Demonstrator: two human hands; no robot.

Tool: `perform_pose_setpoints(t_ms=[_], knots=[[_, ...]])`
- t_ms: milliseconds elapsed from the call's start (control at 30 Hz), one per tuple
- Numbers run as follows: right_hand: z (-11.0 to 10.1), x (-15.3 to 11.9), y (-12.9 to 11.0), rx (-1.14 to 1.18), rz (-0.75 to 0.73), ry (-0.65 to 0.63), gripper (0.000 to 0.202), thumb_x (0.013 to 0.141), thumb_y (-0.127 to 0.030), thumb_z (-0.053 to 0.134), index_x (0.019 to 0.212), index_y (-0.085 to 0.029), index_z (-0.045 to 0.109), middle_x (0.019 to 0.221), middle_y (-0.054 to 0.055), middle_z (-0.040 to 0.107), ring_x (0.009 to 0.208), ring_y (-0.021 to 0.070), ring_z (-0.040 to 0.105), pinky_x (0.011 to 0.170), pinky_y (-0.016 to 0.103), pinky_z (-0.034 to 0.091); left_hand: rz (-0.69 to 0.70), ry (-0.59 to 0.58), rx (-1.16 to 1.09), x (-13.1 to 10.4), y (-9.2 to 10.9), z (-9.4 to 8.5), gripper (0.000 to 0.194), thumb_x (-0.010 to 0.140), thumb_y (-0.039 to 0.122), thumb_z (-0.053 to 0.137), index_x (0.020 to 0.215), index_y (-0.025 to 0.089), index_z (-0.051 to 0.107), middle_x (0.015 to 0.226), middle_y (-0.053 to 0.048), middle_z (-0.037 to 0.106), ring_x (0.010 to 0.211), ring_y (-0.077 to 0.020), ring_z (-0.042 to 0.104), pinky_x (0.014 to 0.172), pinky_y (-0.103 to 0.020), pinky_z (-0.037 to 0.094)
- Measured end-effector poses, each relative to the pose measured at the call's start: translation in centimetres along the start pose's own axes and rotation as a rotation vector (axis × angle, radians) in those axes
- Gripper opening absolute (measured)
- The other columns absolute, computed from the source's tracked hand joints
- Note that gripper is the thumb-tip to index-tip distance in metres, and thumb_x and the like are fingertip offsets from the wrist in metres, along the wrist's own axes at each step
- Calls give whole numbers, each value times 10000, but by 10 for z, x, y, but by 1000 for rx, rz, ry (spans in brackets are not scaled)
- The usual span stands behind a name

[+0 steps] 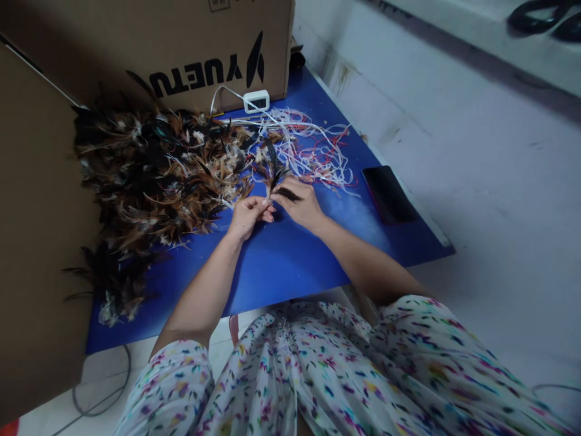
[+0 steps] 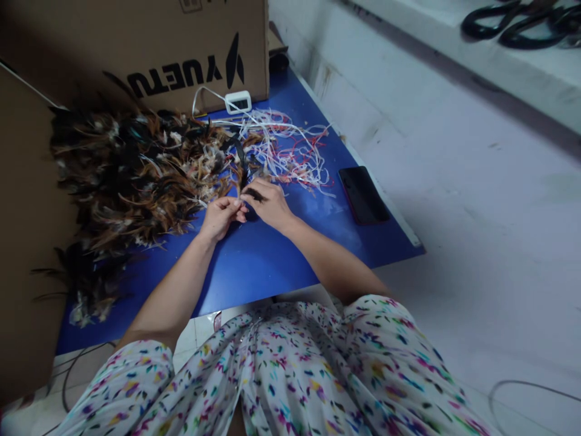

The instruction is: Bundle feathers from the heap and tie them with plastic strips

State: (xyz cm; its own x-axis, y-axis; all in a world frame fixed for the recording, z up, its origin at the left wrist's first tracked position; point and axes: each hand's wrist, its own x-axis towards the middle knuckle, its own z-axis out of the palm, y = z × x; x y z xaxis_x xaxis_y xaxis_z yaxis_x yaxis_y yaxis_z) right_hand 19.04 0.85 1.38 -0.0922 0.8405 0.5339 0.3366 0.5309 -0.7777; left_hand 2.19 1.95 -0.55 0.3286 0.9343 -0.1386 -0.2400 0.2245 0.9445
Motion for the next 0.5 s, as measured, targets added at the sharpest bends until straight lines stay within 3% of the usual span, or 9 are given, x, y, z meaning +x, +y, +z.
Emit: perform_pose_setpoints(t_ms=[500], knots=[[-1, 0, 0, -42, 25, -68, 257, 915, -462, 602, 818, -236, 677, 853, 41, 699, 797, 185, 619, 800, 340, 477, 55, 0, 15, 1, -2, -1, 494, 572, 542, 898, 724, 124, 683, 656, -16, 711, 474, -69, 606, 520, -207, 542]])
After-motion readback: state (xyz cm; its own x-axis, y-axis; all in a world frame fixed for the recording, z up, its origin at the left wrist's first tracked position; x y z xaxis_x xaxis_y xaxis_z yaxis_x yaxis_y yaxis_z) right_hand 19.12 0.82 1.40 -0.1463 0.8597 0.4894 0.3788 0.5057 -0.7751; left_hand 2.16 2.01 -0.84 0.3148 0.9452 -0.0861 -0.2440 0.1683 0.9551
